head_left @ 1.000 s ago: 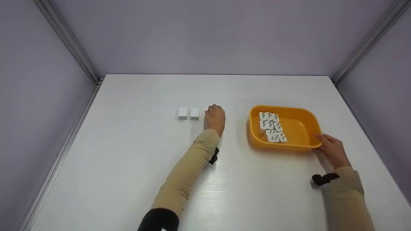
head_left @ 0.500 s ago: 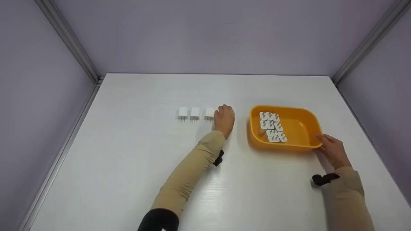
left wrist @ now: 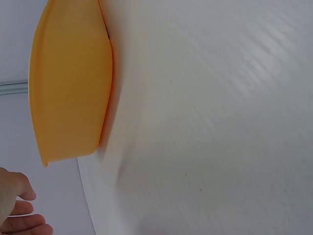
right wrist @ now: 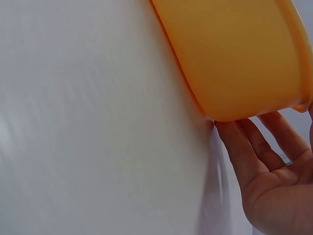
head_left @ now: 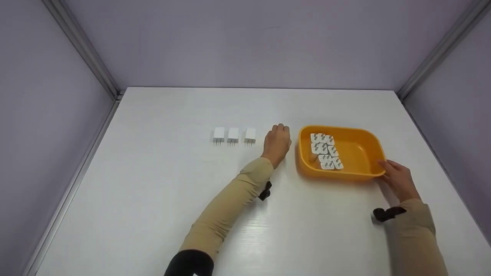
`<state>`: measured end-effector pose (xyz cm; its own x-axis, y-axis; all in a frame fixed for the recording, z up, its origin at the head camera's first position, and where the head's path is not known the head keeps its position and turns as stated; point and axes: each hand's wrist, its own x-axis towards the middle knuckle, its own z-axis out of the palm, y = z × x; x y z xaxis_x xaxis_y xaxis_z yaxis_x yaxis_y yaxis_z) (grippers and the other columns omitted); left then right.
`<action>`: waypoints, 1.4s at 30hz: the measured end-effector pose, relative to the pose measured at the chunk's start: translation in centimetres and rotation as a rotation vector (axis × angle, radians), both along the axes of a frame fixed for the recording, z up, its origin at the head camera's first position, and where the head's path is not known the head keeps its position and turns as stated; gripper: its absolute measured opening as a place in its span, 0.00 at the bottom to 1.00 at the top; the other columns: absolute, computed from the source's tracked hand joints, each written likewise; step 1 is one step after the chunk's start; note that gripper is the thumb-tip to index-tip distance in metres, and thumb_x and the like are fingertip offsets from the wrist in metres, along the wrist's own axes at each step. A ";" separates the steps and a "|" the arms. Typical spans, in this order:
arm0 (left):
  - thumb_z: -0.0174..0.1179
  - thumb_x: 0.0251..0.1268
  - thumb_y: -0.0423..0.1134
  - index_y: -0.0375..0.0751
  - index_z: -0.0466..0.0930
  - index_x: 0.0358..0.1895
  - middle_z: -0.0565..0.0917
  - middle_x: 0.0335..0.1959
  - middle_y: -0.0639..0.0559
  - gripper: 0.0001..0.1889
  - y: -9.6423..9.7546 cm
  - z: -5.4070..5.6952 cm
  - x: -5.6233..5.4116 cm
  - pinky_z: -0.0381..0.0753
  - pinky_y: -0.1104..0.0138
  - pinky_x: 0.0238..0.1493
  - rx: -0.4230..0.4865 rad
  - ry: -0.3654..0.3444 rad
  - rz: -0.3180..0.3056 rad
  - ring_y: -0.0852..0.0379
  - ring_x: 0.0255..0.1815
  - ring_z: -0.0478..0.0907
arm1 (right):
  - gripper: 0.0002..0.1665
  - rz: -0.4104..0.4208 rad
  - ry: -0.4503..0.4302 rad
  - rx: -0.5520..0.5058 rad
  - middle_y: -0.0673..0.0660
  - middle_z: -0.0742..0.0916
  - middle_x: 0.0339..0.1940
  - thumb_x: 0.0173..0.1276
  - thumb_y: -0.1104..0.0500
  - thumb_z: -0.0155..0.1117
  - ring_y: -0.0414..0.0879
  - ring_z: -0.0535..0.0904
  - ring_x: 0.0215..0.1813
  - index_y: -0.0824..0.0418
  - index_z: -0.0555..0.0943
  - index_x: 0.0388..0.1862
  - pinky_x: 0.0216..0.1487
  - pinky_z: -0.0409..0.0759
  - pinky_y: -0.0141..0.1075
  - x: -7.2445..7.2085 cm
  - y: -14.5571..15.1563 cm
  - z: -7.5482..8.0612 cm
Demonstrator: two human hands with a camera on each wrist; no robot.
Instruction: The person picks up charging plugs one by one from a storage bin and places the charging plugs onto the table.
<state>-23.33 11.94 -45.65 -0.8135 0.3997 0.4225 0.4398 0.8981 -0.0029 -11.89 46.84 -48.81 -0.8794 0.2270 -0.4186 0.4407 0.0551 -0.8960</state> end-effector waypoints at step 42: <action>0.57 0.67 0.37 0.36 0.74 0.60 0.80 0.57 0.46 0.19 4.2 0.4 3.0 0.76 0.71 0.64 0.184 -0.397 -0.406 0.55 0.59 0.79 | 0.52 -0.021 0.040 -0.020 0.38 0.75 0.46 0.67 0.41 0.59 0.25 0.76 0.44 0.69 0.50 0.76 0.45 0.81 0.18 0.5 0.1 0.1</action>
<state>-20.31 16.16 -45.23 -0.7209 0.6608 0.2090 0.6836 0.6281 0.3717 -11.36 46.92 -48.74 -0.8907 0.2375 -0.3875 0.4050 0.0280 -0.9139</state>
